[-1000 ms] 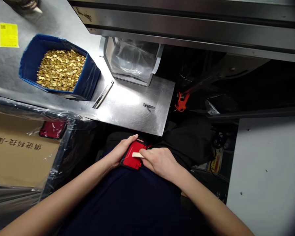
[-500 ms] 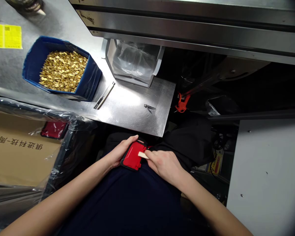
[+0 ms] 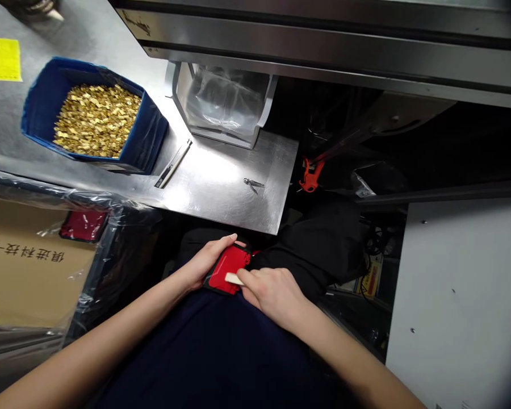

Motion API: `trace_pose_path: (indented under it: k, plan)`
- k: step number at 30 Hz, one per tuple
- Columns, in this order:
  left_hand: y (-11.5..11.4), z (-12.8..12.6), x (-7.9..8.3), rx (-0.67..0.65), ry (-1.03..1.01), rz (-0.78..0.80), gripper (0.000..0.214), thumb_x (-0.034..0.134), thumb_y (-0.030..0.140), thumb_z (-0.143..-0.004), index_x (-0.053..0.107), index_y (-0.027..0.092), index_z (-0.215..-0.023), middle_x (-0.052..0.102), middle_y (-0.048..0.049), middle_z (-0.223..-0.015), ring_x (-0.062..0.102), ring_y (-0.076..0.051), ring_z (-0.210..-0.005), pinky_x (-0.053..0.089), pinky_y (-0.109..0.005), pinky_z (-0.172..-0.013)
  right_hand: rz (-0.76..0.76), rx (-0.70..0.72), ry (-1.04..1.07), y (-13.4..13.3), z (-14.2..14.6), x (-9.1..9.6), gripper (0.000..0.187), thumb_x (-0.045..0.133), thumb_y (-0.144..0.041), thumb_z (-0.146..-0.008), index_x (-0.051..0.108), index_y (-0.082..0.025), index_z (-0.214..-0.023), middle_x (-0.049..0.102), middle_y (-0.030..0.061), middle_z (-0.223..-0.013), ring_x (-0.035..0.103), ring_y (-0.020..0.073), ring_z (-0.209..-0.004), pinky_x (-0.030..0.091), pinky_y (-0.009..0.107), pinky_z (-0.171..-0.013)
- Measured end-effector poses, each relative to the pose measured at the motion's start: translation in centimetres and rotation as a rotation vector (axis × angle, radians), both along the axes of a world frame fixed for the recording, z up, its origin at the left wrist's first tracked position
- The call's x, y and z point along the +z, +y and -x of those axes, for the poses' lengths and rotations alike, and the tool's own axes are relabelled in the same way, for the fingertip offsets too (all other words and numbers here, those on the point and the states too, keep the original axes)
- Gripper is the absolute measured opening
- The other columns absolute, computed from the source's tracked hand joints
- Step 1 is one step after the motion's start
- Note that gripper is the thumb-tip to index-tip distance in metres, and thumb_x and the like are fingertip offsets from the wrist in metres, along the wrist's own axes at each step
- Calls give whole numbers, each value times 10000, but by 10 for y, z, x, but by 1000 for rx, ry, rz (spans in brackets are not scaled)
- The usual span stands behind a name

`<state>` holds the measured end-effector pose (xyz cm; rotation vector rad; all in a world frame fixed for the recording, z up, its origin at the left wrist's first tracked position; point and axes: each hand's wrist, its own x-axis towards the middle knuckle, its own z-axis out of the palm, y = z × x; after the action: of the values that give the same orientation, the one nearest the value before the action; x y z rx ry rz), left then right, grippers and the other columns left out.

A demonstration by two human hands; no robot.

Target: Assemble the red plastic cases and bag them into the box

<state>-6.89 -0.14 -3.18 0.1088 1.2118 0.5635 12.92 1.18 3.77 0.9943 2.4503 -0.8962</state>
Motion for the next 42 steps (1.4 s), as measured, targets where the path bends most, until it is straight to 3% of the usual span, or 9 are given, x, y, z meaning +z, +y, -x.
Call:
trace_pose_path:
  k: [15, 19, 24, 30, 36, 42]
  plan:
    - [-2, 1, 3, 17, -17, 24, 537, 686, 640, -842, 774, 148, -1039, 801, -109, -889, 721, -224, -714, 572, -295, -635, -26, -63, -64, 6, 2, 2, 172, 450, -327, -1073, 587, -265, -1157, 770, -5, -914, 728, 186, -799, 289, 289, -556]
    - [0, 0, 4, 17, -13, 24, 523, 696, 625, -844, 772, 147, -1042, 796, -112, -913, 727, -231, -762, 582, -293, -668, 13, -7, -21, 3, 3, 3, 148, 487, -324, -1056, 595, -278, -1146, 776, -16, -941, 728, 187, -830, 296, 282, -561]
    - [0, 2, 5, 17, -35, 30, 537, 682, 631, -850, 768, 144, -1060, 797, -130, -948, 728, -241, -763, 592, -314, -668, -39, -43, -37, 4, 2, 2, 182, 445, -330, -1074, 585, -268, -1173, 771, -11, -938, 719, 186, -814, 288, 290, -561]
    - [0, 1, 5, 22, -24, 19, 507, 708, 605, -840, 772, 148, -1052, 802, -109, -919, 729, -223, -768, 584, -281, -683, -26, 66, 23, 3, 5, 2, 179, 433, -338, -1079, 596, -273, -1115, 763, -15, -906, 707, 178, -808, 262, 297, -554]
    - [-1, 0, 6, 44, -17, 27, 499, 697, 614, -844, 767, 154, -1025, 802, -106, -898, 734, -234, -743, 587, -303, -658, -57, -72, -69, 6, 6, 4, 171, 443, -332, -1075, 585, -264, -1144, 769, -13, -907, 719, 187, -781, 251, 302, -538]
    - [-2, 0, 5, 56, -15, 17, 486, 706, 603, -842, 767, 153, -1017, 807, -102, -904, 742, -237, -756, 585, -303, -686, -16, -59, -21, 6, 14, 6, 181, 441, -371, -1081, 576, -277, -1156, 785, -16, -940, 741, 193, -817, 277, 285, -543]
